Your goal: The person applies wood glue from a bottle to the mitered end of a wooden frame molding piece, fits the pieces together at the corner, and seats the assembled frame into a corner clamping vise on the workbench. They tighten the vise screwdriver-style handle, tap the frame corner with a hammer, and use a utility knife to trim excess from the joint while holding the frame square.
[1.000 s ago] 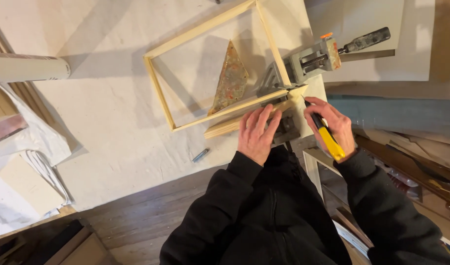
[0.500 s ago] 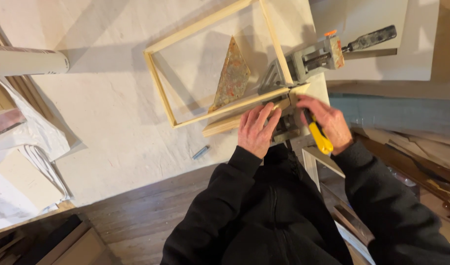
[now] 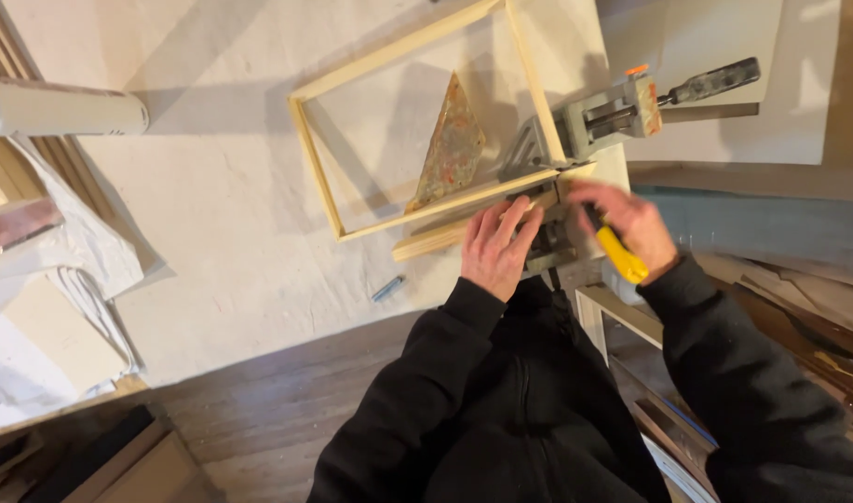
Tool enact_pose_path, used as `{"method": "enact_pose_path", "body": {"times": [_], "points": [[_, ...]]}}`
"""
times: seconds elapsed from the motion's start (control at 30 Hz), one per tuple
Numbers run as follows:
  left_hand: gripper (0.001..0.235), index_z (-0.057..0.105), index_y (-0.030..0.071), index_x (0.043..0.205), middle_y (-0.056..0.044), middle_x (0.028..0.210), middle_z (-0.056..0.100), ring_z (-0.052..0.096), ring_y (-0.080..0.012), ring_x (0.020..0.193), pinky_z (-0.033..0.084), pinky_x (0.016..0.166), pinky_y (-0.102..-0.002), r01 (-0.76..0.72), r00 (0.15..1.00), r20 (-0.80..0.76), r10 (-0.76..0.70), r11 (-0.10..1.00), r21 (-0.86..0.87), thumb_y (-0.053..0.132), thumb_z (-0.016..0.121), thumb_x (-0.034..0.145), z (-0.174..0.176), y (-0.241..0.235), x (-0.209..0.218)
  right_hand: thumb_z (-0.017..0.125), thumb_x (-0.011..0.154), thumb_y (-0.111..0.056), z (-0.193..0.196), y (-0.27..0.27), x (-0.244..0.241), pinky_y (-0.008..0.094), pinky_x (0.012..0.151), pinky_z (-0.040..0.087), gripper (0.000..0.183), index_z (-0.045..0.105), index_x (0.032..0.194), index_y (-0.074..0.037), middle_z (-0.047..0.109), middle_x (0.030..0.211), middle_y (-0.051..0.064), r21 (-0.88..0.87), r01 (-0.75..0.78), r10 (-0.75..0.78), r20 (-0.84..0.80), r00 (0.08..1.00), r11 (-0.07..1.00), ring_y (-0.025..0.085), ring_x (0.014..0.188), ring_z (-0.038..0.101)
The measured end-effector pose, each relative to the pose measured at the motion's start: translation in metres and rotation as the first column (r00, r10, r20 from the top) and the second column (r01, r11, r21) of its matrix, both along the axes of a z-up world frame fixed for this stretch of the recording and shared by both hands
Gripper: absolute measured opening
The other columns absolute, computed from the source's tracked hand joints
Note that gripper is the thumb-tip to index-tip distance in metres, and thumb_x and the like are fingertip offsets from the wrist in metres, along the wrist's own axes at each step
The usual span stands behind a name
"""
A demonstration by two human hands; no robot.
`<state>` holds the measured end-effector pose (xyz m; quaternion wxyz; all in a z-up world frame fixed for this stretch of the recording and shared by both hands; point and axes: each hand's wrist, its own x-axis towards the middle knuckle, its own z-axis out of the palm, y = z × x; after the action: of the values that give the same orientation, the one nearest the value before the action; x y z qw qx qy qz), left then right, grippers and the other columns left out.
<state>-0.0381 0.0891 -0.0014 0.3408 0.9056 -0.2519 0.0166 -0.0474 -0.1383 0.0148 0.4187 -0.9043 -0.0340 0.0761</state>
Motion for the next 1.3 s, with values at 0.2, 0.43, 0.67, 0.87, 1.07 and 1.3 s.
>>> {"method": "enact_pose_path", "body": {"times": [0.2, 0.43, 0.67, 0.87, 1.07, 1.3], "points": [[0.04, 0.071, 0.01, 0.125, -0.008, 0.136, 0.06, 0.06, -0.0303, 0.123, 0.048, 0.107, -0.046, -0.009, 1.0, 0.003, 0.009, 1.0, -0.002, 0.007, 0.065, 0.086, -0.001, -0.002, 0.002, 0.072, 0.092, 0.0, 0.009, -0.002, 0.009, 0.036, 0.086, 0.058, 0.028, 0.065, 0.119, -0.006, 0.073, 0.122, 0.014, 0.021, -0.028, 0.027, 0.07, 0.997, 0.999, 0.032, 0.105, 0.073], [0.037, 0.071, 0.011, 0.124, -0.006, 0.135, 0.06, 0.061, -0.0278, 0.122, 0.049, 0.108, -0.045, -0.007, 1.0, 0.002, 0.007, 1.0, 0.001, 0.007, 0.064, 0.088, 0.002, -0.005, 0.01, 0.071, 0.092, 0.0, 0.002, -0.007, 0.008, 0.035, 0.094, 0.057, 0.025, 0.068, 0.117, -0.005, 0.072, 0.124, 0.014, 0.014, -0.017, 0.016, 0.102, 0.995, 1.0, 0.029, 0.11, 0.073], [0.038, 0.071, 0.009, 0.124, -0.006, 0.134, 0.06, 0.062, -0.0274, 0.12, 0.049, 0.107, -0.044, -0.004, 1.0, -0.008, 0.004, 1.0, 0.005, 0.006, 0.063, 0.088, 0.005, -0.003, 0.004, 0.07, 0.091, 0.002, 0.003, -0.008, 0.002, 0.035, 0.094, 0.057, 0.027, 0.066, 0.116, -0.006, 0.072, 0.125, 0.014, 0.014, -0.029, 0.027, 0.102, 0.994, 0.999, 0.031, 0.112, 0.073], [0.039, 0.071, 0.009, 0.124, -0.007, 0.135, 0.061, 0.061, -0.0295, 0.122, 0.048, 0.109, -0.046, -0.009, 1.0, 0.005, 0.009, 1.0, -0.019, 0.005, 0.063, 0.086, 0.005, -0.005, 0.007, 0.071, 0.091, 0.002, -0.002, -0.011, 0.0, 0.034, 0.086, 0.057, 0.027, 0.065, 0.116, -0.006, 0.072, 0.127, 0.013, 0.025, -0.001, 0.0, 0.034, 0.999, 1.0, 0.029, 0.103, 0.073], [0.039, 0.07, 0.008, 0.125, -0.008, 0.135, 0.061, 0.061, -0.0295, 0.123, 0.048, 0.109, -0.047, -0.007, 1.0, 0.023, 0.008, 0.999, -0.038, 0.005, 0.063, 0.087, -0.004, -0.008, 0.012, 0.073, 0.088, 0.0, -0.013, -0.018, 0.0, 0.032, 0.086, 0.058, 0.027, 0.067, 0.113, -0.008, 0.073, 0.122, 0.012, 0.02, -0.04, 0.037, 0.122, 0.992, 0.999, 0.025, 0.101, 0.075], [0.04, 0.069, 0.008, 0.126, -0.008, 0.134, 0.06, 0.061, -0.0291, 0.12, 0.048, 0.109, -0.046, 0.0, 0.999, 0.039, 0.0, 1.0, -0.015, 0.004, 0.065, 0.086, -0.002, -0.008, 0.013, 0.074, 0.09, -0.001, -0.015, -0.019, 0.001, 0.031, 0.089, 0.058, 0.026, 0.067, 0.114, -0.008, 0.074, 0.12, 0.011, 0.024, -0.027, 0.023, 0.163, 0.986, 0.999, 0.024, 0.103, 0.075]]}}
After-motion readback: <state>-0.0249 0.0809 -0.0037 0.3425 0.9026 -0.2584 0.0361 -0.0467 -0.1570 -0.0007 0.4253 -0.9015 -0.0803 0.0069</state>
